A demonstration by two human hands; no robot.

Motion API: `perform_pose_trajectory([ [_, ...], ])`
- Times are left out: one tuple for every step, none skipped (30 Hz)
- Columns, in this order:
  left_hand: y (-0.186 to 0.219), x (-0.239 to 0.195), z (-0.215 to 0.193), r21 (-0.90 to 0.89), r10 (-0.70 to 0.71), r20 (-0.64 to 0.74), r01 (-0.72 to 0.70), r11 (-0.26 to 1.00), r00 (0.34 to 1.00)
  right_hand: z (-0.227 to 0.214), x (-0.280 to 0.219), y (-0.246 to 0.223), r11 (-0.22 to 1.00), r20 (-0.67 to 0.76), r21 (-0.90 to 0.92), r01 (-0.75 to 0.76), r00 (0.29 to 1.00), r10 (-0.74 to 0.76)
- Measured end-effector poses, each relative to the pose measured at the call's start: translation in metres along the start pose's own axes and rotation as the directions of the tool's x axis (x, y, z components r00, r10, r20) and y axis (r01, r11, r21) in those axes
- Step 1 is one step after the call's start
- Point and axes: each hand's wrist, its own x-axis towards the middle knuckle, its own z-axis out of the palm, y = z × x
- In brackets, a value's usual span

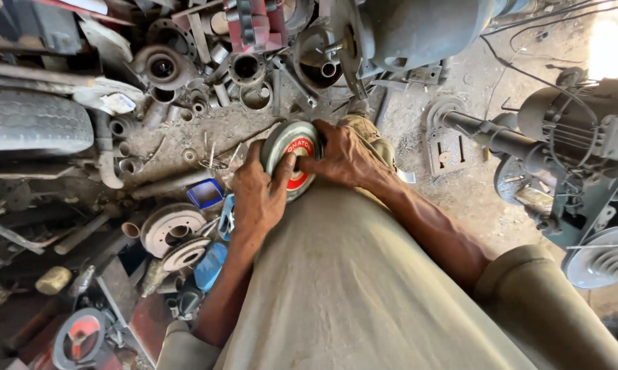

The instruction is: Using a wrench to remove and inspect a grinding wheel from a bench grinder in a workshop.

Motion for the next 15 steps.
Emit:
perform_pose_trajectory([
  [-0.008,-0.005,0.007,0.011,-0.029,0.002,0.029,1.0,1.0,-0.004,-0.007,-0.008,0.996,0.034,0.08,-0.033,0.999,0.03],
  [-0.016,-0.01,0.014,0.023,-0.058,0.005,0.057,0.998,0.998,-0.008,-0.015,-0.017,0.985,0.069,0.157,-0.069,0.996,0.058],
  [-0.016,-0.011,0.015,0.014,-0.064,0.0,0.064,0.998,0.998,-0.003,-0.013,-0.007,0.987,0.076,0.148,-0.069,0.995,0.058],
  [-0.016,-0.013,0.016,0.01,-0.076,0.003,0.076,0.997,0.997,0.003,-0.011,0.002,0.993,0.104,0.045,-0.112,0.989,0.107],
  [-0.017,-0.016,0.015,0.007,-0.092,0.004,0.092,0.996,0.996,0.009,-0.01,0.01,0.987,0.131,-0.06,-0.151,0.979,0.158],
  [-0.01,-0.019,0.017,-0.002,-0.102,-0.003,0.102,0.995,0.995,0.01,-0.012,0.013,0.986,0.141,-0.071,-0.149,0.977,0.158],
  [-0.004,-0.023,0.018,0.043,-0.102,0.011,0.102,0.994,0.995,0.013,-0.013,0.015,0.978,0.131,-0.124,-0.168,0.974,0.184],
  [0.003,-0.026,0.019,0.087,-0.104,0.025,0.101,0.991,0.994,0.014,-0.014,0.017,0.967,0.118,-0.177,-0.186,0.971,0.208],
  [0.007,-0.028,0.018,0.081,-0.107,0.015,0.105,0.991,0.994,0.011,-0.02,0.011,0.967,0.123,-0.185,-0.178,0.972,0.202],
  [0.01,-0.029,0.017,0.067,-0.11,0.026,0.108,0.992,0.994,0.008,-0.024,0.006,0.968,0.113,-0.175,-0.18,0.973,0.202],
  [0.014,-0.032,0.018,0.052,-0.111,0.04,0.109,0.993,0.993,0.004,-0.031,0.002,0.969,0.101,-0.163,-0.187,0.974,0.205],
  [0.012,-0.027,0.019,0.047,-0.113,0.034,0.112,0.993,0.993,0.002,-0.023,0.002,0.969,0.104,-0.169,-0.182,0.974,0.202],
  [0.008,-0.029,0.02,0.017,-0.072,0.009,0.071,0.997,0.997,0.003,-0.025,0.003,0.964,0.1,-0.201,-0.173,0.976,0.196],
  [0.006,-0.032,0.021,-0.013,-0.031,-0.018,0.031,0.999,0.999,0.004,-0.026,0.005,0.959,0.096,-0.233,-0.163,0.977,0.19],
  [0.001,-0.032,0.02,-0.014,-0.033,-0.019,0.033,0.999,0.999,0.002,-0.028,0.0,0.958,0.098,-0.235,-0.164,0.977,0.191],
])
